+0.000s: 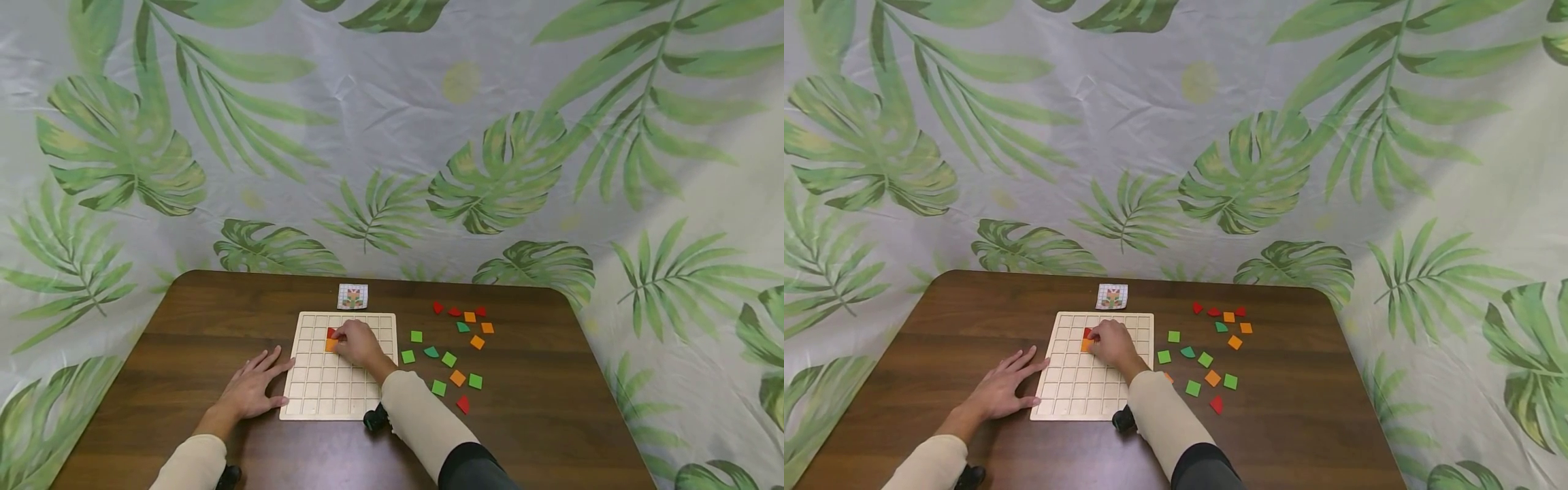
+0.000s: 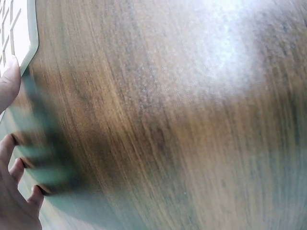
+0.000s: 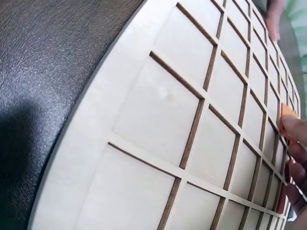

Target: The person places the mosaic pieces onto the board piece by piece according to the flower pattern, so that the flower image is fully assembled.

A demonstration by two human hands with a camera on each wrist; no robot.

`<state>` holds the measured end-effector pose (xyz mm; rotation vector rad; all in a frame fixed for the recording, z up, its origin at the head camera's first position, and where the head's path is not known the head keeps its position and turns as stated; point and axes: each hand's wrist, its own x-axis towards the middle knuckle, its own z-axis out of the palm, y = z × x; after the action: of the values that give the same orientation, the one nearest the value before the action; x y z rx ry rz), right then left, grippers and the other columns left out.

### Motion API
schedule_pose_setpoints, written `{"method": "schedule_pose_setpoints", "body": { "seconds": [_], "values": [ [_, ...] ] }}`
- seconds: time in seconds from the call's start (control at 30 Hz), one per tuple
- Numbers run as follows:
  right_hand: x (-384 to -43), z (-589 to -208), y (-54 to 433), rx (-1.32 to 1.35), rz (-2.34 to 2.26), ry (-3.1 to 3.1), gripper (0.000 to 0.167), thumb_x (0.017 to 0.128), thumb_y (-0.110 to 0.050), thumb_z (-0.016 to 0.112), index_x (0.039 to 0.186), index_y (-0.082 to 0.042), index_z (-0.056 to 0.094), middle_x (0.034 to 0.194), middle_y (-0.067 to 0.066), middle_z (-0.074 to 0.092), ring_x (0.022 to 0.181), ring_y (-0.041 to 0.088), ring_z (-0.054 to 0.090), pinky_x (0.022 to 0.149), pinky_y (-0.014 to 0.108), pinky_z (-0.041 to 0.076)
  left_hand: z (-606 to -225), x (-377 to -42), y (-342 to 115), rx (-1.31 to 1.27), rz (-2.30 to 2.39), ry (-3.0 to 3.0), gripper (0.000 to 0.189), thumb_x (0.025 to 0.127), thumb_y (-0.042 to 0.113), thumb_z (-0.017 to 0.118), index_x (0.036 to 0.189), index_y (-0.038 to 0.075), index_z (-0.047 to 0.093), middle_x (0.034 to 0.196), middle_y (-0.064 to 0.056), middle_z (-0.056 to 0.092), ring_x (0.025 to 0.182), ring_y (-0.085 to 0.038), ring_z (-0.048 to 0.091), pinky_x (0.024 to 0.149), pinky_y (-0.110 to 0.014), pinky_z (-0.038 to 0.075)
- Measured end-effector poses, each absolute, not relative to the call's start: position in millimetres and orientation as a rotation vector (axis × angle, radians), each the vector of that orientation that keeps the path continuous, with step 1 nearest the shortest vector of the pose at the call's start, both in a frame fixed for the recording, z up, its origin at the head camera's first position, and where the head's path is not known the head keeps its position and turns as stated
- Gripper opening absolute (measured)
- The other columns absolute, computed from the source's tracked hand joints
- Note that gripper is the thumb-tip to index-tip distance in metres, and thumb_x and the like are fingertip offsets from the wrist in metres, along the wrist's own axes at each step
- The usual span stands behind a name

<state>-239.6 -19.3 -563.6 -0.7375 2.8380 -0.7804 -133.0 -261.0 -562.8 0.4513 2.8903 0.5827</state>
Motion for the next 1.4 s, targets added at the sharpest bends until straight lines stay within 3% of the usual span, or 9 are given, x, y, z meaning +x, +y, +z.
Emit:
{"method": "schedule_pose_setpoints", "body": {
  "seconds": [0.13,0.73,1.17,1.4],
  "values": [
    [-238.6,-564.5,-17.6,-0.79,-0.701,2.868,0.019,0.084,-0.026,0.075,0.098,-0.015,0.078,0.093,-0.005,0.065,0.09,0.013,0.057,0.087,0.03,0.045,-564.6,-133.3,-259.1,0.469,0.589,2.891,0.073,0.08,0.042,0.074,0.143,0.017,0.047,0.153,-0.02,0.03,0.138,-0.046,0.027,0.105,-0.068,0.023],
    [-235.1,-565.5,-4.2,-0.767,-0.721,2.897,0.019,0.082,-0.031,0.077,0.095,-0.017,0.076,0.093,-0.005,0.062,0.087,0.013,0.054,0.083,0.027,0.045,-563.8,-135.2,-251.6,0.481,0.585,2.877,0.073,0.08,0.04,0.074,0.143,0.017,0.047,0.153,-0.02,0.03,0.138,-0.046,0.026,0.104,-0.068,0.023],
    [-233.1,-559.4,34.3,-0.582,-1.048,2.84,0.012,0.084,-0.021,0.076,0.091,-0.012,0.075,0.092,-0.002,0.061,0.087,0.016,0.055,0.079,0.032,0.049,-562.5,-134.2,-255.9,0.48,0.563,2.906,0.073,0.078,0.04,0.075,0.142,0.016,0.048,0.152,-0.021,0.032,0.136,-0.047,0.029,0.103,-0.068,0.025],
    [-234.9,-560.7,74.5,-0.51,-1.217,2.844,0.014,0.085,-0.017,0.075,0.094,-0.007,0.074,0.091,0.002,0.06,0.082,0.019,0.051,0.071,0.031,0.045,-564.8,-132.6,-260.3,0.502,0.578,2.928,0.073,0.077,0.04,0.076,0.141,0.016,0.049,0.151,-0.022,0.033,0.135,-0.048,0.03,0.103,-0.068,0.025]
  ]
}}
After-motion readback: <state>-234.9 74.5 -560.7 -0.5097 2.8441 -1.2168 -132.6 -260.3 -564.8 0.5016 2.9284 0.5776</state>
